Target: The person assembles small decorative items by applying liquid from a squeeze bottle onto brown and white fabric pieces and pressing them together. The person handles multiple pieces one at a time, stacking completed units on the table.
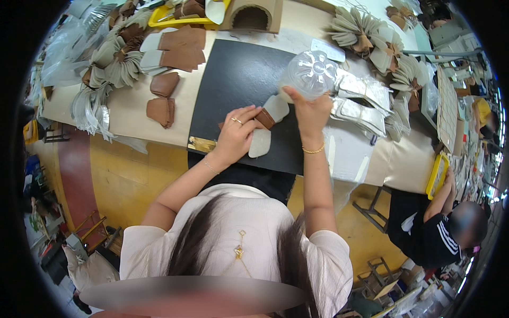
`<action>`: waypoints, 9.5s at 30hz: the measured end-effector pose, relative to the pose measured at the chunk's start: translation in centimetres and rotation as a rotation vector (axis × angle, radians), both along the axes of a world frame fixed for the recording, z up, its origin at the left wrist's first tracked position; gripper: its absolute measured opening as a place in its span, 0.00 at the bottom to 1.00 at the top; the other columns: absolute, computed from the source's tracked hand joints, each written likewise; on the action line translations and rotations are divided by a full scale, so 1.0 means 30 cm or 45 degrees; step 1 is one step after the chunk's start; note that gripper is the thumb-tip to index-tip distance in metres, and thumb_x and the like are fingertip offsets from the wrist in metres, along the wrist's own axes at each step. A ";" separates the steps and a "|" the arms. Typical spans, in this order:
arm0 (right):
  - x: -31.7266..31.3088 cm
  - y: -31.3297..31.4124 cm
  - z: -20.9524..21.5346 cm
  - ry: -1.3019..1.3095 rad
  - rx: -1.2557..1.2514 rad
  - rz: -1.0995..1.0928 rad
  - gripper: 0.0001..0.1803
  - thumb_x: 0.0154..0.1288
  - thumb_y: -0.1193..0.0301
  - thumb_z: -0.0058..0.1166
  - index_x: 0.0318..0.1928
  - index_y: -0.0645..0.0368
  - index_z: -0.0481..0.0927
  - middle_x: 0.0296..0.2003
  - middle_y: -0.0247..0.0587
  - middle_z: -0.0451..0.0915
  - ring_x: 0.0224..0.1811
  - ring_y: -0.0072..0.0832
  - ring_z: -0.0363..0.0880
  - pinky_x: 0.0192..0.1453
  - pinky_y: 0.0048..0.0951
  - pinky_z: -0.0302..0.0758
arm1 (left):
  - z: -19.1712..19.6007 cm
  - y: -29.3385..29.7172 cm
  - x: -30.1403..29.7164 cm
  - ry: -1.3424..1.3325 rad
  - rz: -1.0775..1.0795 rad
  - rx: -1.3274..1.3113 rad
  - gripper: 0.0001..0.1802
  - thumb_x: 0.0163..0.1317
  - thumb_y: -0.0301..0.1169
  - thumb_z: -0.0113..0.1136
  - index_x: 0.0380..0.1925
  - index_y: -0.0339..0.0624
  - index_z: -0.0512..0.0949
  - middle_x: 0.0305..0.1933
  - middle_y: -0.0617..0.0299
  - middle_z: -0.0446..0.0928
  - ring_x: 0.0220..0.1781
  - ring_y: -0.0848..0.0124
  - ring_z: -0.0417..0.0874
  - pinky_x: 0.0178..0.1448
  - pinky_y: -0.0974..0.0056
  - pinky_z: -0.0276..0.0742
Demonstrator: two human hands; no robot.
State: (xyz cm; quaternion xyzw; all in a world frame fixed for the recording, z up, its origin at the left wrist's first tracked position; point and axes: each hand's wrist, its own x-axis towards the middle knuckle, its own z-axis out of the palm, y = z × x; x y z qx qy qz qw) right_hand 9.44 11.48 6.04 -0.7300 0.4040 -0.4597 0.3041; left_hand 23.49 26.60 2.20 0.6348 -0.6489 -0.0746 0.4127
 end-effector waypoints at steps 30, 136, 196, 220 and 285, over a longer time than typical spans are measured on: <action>-0.159 0.070 -0.071 -0.117 0.198 0.168 0.49 0.59 0.43 0.65 0.64 0.74 0.66 0.58 0.58 0.75 0.57 0.42 0.78 0.61 0.40 0.76 | -0.074 0.003 -0.022 0.106 -0.030 0.010 0.08 0.52 0.23 0.62 0.33 0.45 0.78 0.58 0.55 0.76 0.67 0.58 0.71 0.69 0.51 0.62; -0.019 0.050 -0.026 -0.517 0.279 0.166 0.36 0.45 0.65 0.79 0.54 0.64 0.77 0.48 0.43 0.84 0.53 0.34 0.82 0.57 0.34 0.78 | 0.020 0.007 0.005 0.339 -0.155 0.114 0.14 0.49 0.18 0.62 0.36 0.44 0.84 0.41 0.65 0.82 0.51 0.68 0.80 0.59 0.60 0.64; -0.056 0.133 -0.005 0.036 -0.327 0.453 0.36 0.51 0.66 0.76 0.58 0.66 0.72 0.51 0.45 0.83 0.53 0.34 0.81 0.57 0.37 0.79 | 0.003 0.009 0.015 0.300 -0.127 0.091 0.08 0.49 0.15 0.60 0.28 0.40 0.77 0.41 0.59 0.74 0.62 0.56 0.73 0.67 0.50 0.64; 0.011 0.023 0.073 -0.236 -0.049 -0.158 0.29 0.53 0.70 0.75 0.54 0.66 0.77 0.49 0.41 0.82 0.46 0.30 0.81 0.53 0.32 0.78 | 0.012 0.004 0.007 0.248 -0.095 0.058 0.11 0.50 0.18 0.60 0.33 0.44 0.80 0.46 0.61 0.76 0.57 0.59 0.75 0.64 0.53 0.64; -0.111 0.111 -0.030 -0.745 0.739 0.311 0.54 0.60 0.40 0.60 0.71 0.67 0.53 0.60 0.66 0.71 0.60 0.54 0.76 0.61 0.52 0.77 | 0.198 0.194 1.321 -0.291 1.809 0.142 0.58 0.44 0.63 0.70 0.68 0.35 0.62 0.62 0.34 0.69 0.65 0.42 0.71 0.67 0.47 0.67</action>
